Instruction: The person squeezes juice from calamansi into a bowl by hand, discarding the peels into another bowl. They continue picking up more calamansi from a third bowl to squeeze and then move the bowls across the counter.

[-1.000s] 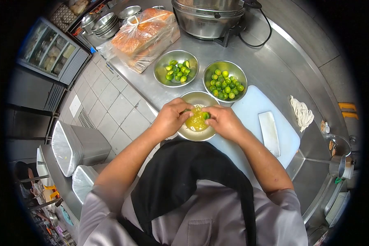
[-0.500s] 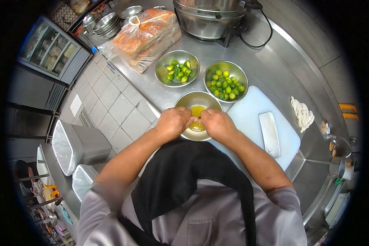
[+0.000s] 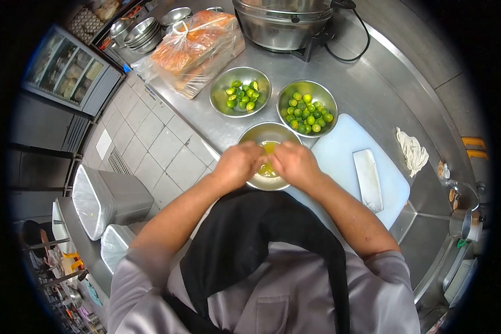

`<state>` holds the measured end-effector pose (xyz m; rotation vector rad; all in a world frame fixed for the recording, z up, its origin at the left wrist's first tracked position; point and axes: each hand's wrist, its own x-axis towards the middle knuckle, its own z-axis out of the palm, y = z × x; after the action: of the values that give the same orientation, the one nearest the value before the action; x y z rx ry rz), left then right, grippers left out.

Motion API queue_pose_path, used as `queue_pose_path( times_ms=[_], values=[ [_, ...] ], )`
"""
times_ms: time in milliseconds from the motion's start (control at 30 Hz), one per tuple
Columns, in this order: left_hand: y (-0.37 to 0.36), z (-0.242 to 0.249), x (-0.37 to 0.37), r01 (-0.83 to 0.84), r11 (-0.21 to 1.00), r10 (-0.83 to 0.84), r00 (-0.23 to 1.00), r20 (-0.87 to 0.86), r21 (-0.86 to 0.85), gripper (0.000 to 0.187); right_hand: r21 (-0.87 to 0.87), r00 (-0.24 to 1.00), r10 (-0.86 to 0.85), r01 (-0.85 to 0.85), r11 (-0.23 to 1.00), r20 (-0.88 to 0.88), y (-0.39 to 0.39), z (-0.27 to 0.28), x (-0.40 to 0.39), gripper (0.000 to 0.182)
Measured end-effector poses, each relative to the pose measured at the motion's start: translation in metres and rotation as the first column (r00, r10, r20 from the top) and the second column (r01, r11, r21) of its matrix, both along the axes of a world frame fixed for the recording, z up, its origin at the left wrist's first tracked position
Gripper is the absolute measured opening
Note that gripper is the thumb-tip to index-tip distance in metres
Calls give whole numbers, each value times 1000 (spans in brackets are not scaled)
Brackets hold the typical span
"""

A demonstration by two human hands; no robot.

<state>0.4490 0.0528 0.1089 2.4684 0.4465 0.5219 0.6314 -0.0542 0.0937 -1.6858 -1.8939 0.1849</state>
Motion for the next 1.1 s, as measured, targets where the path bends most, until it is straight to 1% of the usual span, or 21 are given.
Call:
queue_pose_path(
  times_ms=[33,67,133,167,200,233,300,333,367,400,433,467,533,600,700,800,867,967,1033,1067,1100],
  values=[
    [11,4,3,-82,996,81,996,44,24,17,-7,995,-99,99,995,-26,9,4,-1,21],
    [25,9,7,-163,986,159,983,89,42,21,35,989,-94,98,995,-115,25,14,4,22],
    [62,43,18,-325,941,321,945,-58,-96,32,73,965,-107,127,989,-239,57,42,23,26],
    [84,51,22,-332,943,330,940,-83,-11,33,69,953,-128,153,986,-275,71,51,32,30],
    [102,57,27,-335,939,341,934,-105,76,33,55,957,-185,202,978,-223,80,53,47,29],
    [109,58,31,-337,938,344,934,-99,81,33,48,957,-237,248,967,-169,86,55,66,28],
    [120,55,40,-309,897,337,941,-37,316,32,-111,935,-354,356,928,36,93,38,104,29],
    [120,51,50,-311,896,339,940,-38,317,32,-192,908,-391,414,890,150,94,25,115,29],
    [114,46,68,-205,928,228,973,-37,311,28,-194,909,-388,412,890,150,94,13,116,29],
    [108,42,87,-97,947,112,993,-33,307,25,-233,888,-406,450,862,216,95,2,118,29],
    [101,39,107,-19,948,57,992,-111,319,22,-265,863,-420,491,830,282,96,-5,120,29],
    [95,35,125,61,944,2,981,-192,324,20,-262,863,-421,491,831,280,96,-10,119,29],
    [86,22,156,104,929,-12,968,-251,355,20,-226,849,-452,513,828,272,94,-19,115,28],
    [86,5,174,158,911,-35,951,-308,382,22,-190,842,-487,530,826,231,97,-29,121,26],
    [86,-7,196,194,895,53,848,-527,401,28,-171,869,-461,489,855,182,94,-32,123,20],
    [78,-11,202,177,870,110,840,-532,460,29,-175,895,-427,445,878,130,89,-32,126,18],
    [76,-16,203,198,861,96,841,-533,468,30,-182,891,-436,454,872,128,85,-33,128,16],
    [72,-13,193,151,889,95,863,-496,432,29,-140,910,-408,415,899,73,84,-35,132,16],
    [71,-1,185,82,937,73,904,-421,339,22,23,918,-397,397,918,-5,82,-35,137,15],
    [69,7,174,75,938,79,903,-422,338,22,21,921,-390,390,921,-5,80,-27,135,15],
    [68,15,157,30,967,26,976,-216,252,21,-49,844,-397,408,912,-362,76,-19,135,17]
  ],
)
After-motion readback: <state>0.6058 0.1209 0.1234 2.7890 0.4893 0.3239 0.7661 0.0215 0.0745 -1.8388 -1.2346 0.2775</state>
